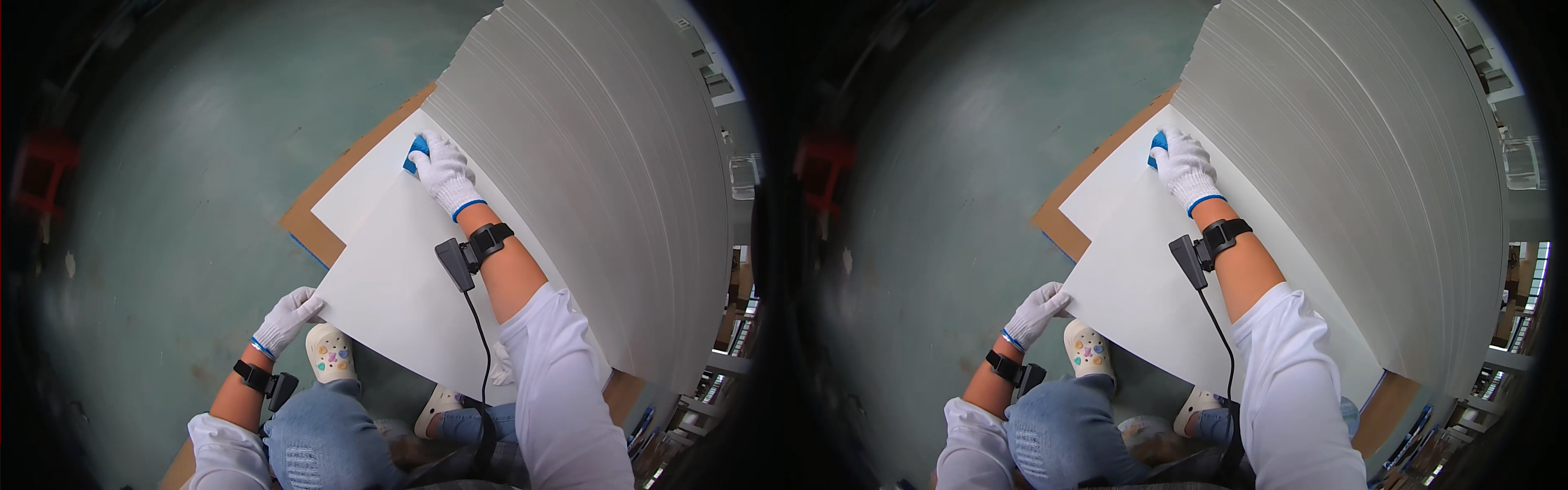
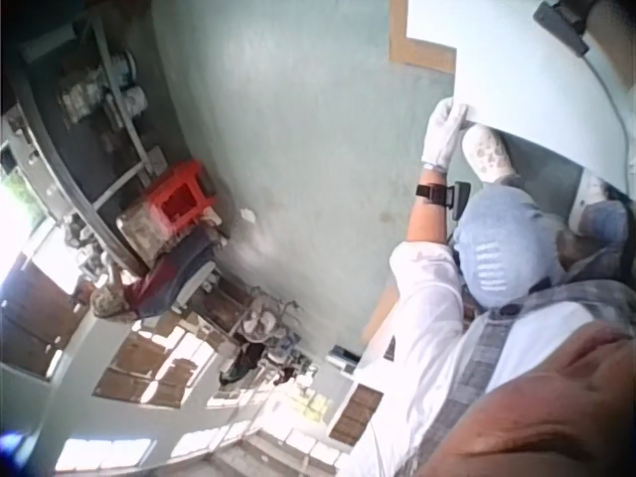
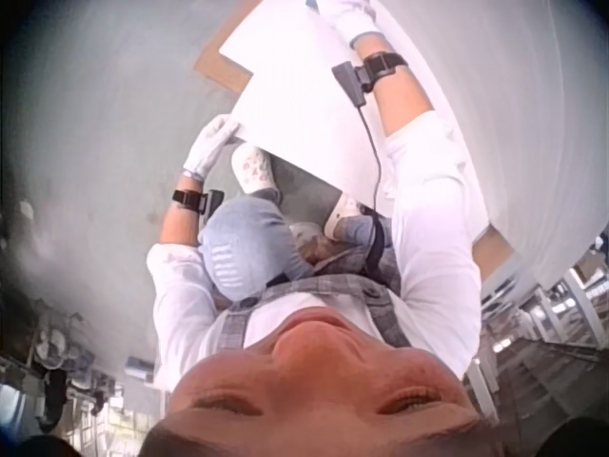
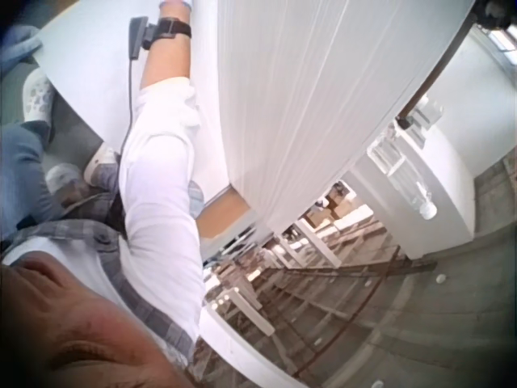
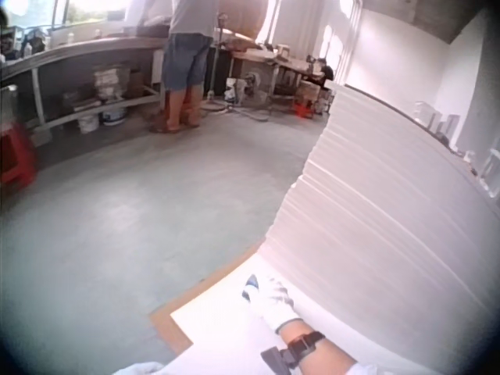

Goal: The recorder cleans white furniture panels using a cloth and liquid, and then applies small blue spacers to the surface.

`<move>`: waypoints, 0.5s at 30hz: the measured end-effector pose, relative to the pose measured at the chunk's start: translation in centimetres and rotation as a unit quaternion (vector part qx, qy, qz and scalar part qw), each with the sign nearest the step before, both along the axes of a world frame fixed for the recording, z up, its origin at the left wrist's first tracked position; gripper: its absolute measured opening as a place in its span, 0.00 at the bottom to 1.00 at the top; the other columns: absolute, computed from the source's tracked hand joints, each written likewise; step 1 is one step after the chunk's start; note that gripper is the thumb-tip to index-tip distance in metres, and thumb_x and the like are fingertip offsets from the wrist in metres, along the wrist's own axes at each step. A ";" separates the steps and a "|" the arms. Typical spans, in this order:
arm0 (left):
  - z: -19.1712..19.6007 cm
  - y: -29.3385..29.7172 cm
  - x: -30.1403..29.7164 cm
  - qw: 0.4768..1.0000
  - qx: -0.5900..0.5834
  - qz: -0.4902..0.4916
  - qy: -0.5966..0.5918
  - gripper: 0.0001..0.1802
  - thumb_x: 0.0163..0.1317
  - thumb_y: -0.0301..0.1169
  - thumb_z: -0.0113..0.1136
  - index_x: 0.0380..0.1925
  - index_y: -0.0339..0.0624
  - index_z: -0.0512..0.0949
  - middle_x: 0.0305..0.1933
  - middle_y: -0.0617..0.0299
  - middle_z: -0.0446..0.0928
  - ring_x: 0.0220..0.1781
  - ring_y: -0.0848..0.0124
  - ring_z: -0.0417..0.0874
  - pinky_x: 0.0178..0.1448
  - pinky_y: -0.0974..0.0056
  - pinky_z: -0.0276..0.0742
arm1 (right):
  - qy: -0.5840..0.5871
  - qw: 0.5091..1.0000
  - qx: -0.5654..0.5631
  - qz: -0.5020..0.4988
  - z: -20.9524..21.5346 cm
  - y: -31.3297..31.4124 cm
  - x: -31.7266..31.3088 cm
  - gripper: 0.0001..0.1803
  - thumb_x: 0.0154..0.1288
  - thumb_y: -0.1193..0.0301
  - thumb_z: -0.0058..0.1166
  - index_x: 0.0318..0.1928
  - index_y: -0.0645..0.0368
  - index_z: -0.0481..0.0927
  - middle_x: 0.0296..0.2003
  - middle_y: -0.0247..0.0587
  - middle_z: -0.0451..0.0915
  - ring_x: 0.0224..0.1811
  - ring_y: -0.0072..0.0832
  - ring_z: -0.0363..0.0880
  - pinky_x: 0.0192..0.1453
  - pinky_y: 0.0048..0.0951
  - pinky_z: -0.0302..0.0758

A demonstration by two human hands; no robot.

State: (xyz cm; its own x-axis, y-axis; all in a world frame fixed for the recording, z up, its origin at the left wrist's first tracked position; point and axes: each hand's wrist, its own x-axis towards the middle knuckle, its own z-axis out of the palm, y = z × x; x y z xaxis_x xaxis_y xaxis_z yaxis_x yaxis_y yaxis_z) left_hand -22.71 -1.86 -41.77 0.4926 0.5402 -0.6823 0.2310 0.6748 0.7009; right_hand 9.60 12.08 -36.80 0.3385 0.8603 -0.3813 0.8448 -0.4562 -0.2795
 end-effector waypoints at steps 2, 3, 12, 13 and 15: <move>-0.1 -0.1 0.0 1.000 -0.008 0.008 0.013 0.20 0.68 0.43 0.53 0.44 0.36 0.73 0.39 0.64 0.78 0.41 0.75 0.79 0.49 0.67 0.76 | -0.031 0.998 0.003 0.051 -0.7 -0.1 -0.2 0.24 0.67 0.56 0.48 0.60 0.46 0.67 0.56 0.44 0.72 0.59 0.42 0.72 0.59 0.44 0.75; -0.3 0.1 0.1 1.000 0.001 0.001 0.007 0.19 0.68 0.43 0.53 0.44 0.36 0.74 0.39 0.64 0.78 0.41 0.75 0.79 0.49 0.67 0.76 | -0.070 0.995 0.021 0.061 -0.5 0.2 0.2 0.23 0.66 0.56 0.49 0.60 0.45 0.68 0.56 0.44 0.73 0.59 0.42 0.72 0.58 0.43 0.75; -2.0 -1.2 -5.0 0.990 -0.014 0.047 0.129 0.16 0.70 0.39 0.50 0.40 0.35 0.76 0.35 0.61 0.79 0.37 0.73 0.81 0.48 0.66 0.79 | 0.348 0.921 0.125 -0.125 0.6 -8.3 3.1 0.21 0.70 0.67 0.46 0.60 0.62 0.68 0.42 0.43 0.76 0.37 0.24 0.77 0.44 0.31 0.78; -1.6 -1.2 -5.6 0.991 -0.010 0.065 0.113 0.16 0.70 0.38 0.50 0.41 0.35 0.76 0.35 0.61 0.79 0.37 0.73 0.81 0.48 0.66 0.79 | 0.348 0.921 0.129 -0.120 1.1 -9.4 3.2 0.21 0.70 0.67 0.46 0.60 0.62 0.68 0.42 0.43 0.76 0.37 0.24 0.77 0.44 0.31 0.78; -1.1 -1.4 -5.8 0.992 -0.004 0.080 0.093 0.16 0.70 0.38 0.50 0.41 0.35 0.76 0.35 0.61 0.79 0.37 0.73 0.81 0.48 0.66 0.79 | 0.524 0.816 0.117 -0.213 1.2 -11.9 4.0 0.19 0.71 0.66 0.47 0.57 0.62 0.70 0.39 0.40 0.76 0.35 0.25 0.75 0.41 0.32 0.76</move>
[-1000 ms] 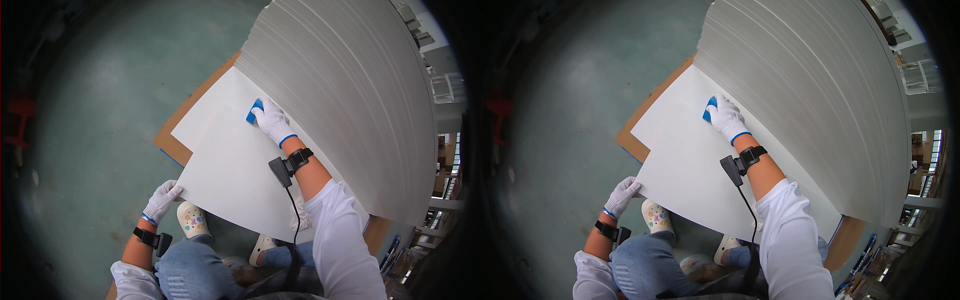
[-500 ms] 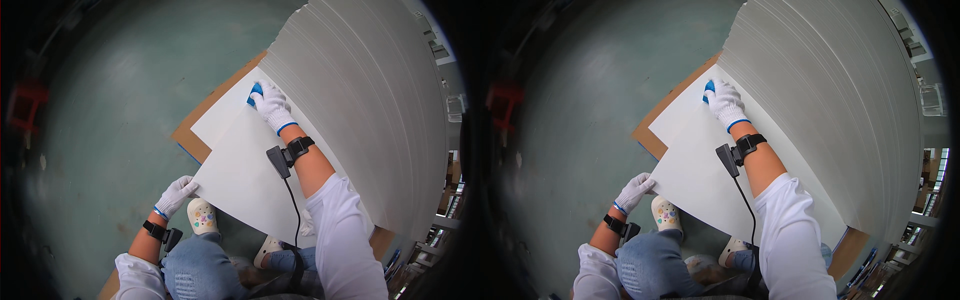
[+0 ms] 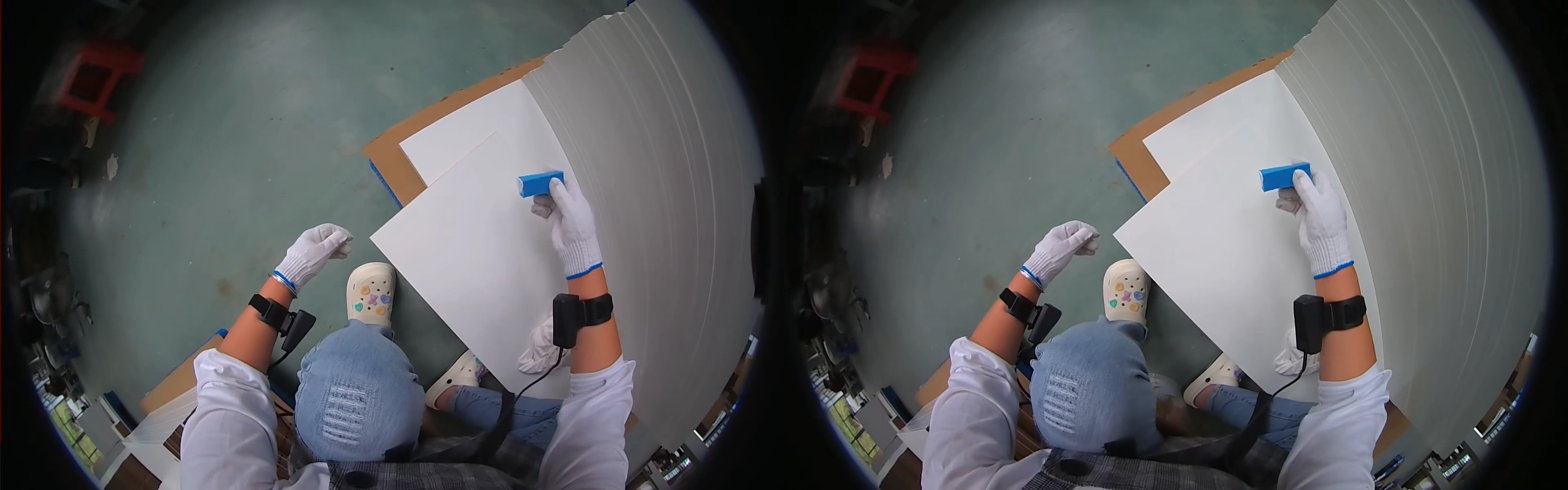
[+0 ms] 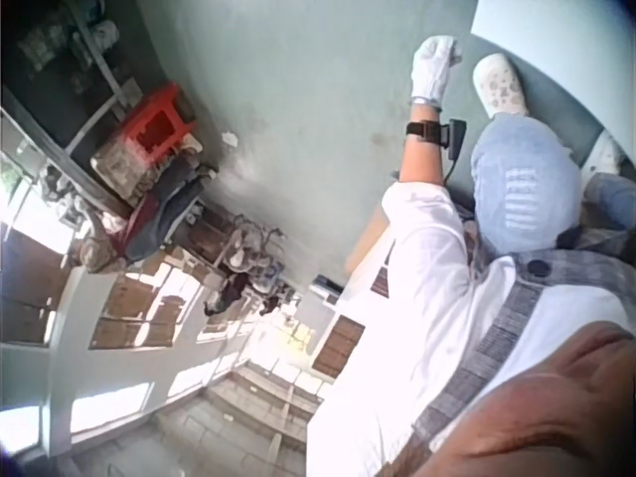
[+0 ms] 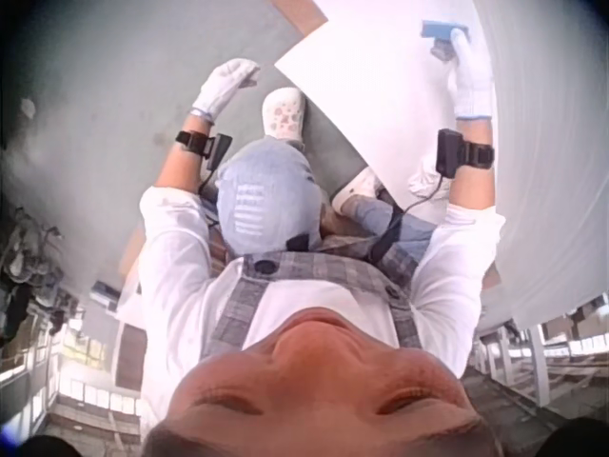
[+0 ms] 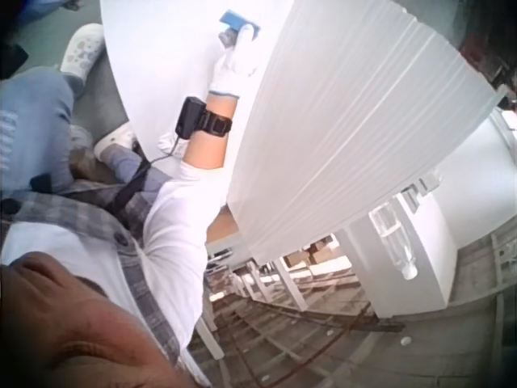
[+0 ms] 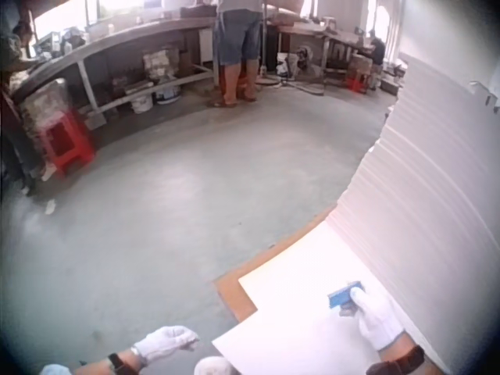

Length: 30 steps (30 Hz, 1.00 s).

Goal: The recorder cleans white furniture panels using a cloth and liquid, and then applies small blue spacers to the surface.

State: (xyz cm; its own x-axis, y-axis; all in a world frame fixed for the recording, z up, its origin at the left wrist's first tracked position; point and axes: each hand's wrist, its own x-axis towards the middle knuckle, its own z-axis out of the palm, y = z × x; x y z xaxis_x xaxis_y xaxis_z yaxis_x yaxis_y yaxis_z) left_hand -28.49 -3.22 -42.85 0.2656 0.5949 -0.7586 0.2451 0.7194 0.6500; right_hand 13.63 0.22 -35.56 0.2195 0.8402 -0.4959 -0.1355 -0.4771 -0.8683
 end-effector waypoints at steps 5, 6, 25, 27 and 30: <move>0.8 0.0 1.5 0.996 0.053 -0.068 0.029 0.18 0.68 0.39 0.53 0.46 0.34 0.76 0.38 0.61 0.79 0.40 0.72 0.80 0.50 0.67 0.77 | 0.204 0.970 -0.056 -0.117 0.3 -5.8 -1.1 0.15 0.70 0.63 0.49 0.50 0.58 0.72 0.37 0.39 0.76 0.35 0.27 0.73 0.40 0.30 0.74; 1.0 0.0 2.0 0.996 0.050 -0.074 0.026 0.18 0.68 0.39 0.53 0.46 0.34 0.76 0.38 0.61 0.79 0.40 0.72 0.80 0.50 0.67 0.77 | 0.241 0.958 -0.076 -0.137 0.6 -7.0 -1.2 0.14 0.69 0.62 0.50 0.48 0.57 0.73 0.38 0.39 0.76 0.36 0.28 0.72 0.40 0.30 0.73; 13.8 4.7 7.7 0.950 0.218 -0.225 0.018 0.27 0.64 0.37 0.58 0.59 0.34 0.68 0.53 0.54 0.76 0.53 0.69 0.77 0.60 0.64 0.72 | 0.545 0.820 -0.114 -0.135 3.2 -12.2 -7.0 0.27 0.71 0.50 0.43 0.50 0.64 0.74 0.27 0.37 0.74 0.29 0.28 0.72 0.33 0.27 0.72; 14.2 3.5 9.5 0.935 0.256 -0.243 -0.031 0.31 0.63 0.40 0.59 0.62 0.35 0.65 0.56 0.52 0.74 0.55 0.67 0.76 0.61 0.62 0.71 | 0.542 0.823 -0.149 -0.079 3.5 -11.5 -8.9 0.31 0.71 0.47 0.41 0.53 0.66 0.73 0.25 0.36 0.75 0.25 0.27 0.72 0.29 0.25 0.72; 14.1 2.5 11.0 0.914 0.281 -0.268 -0.116 0.40 0.59 0.47 0.63 0.65 0.37 0.60 0.60 0.50 0.71 0.59 0.65 0.74 0.64 0.59 0.69 | 0.569 0.805 -0.155 -0.066 4.4 -10.2 -11.9 0.31 0.72 0.47 0.38 0.55 0.65 0.71 0.24 0.38 0.76 0.22 0.27 0.74 0.27 0.26 0.73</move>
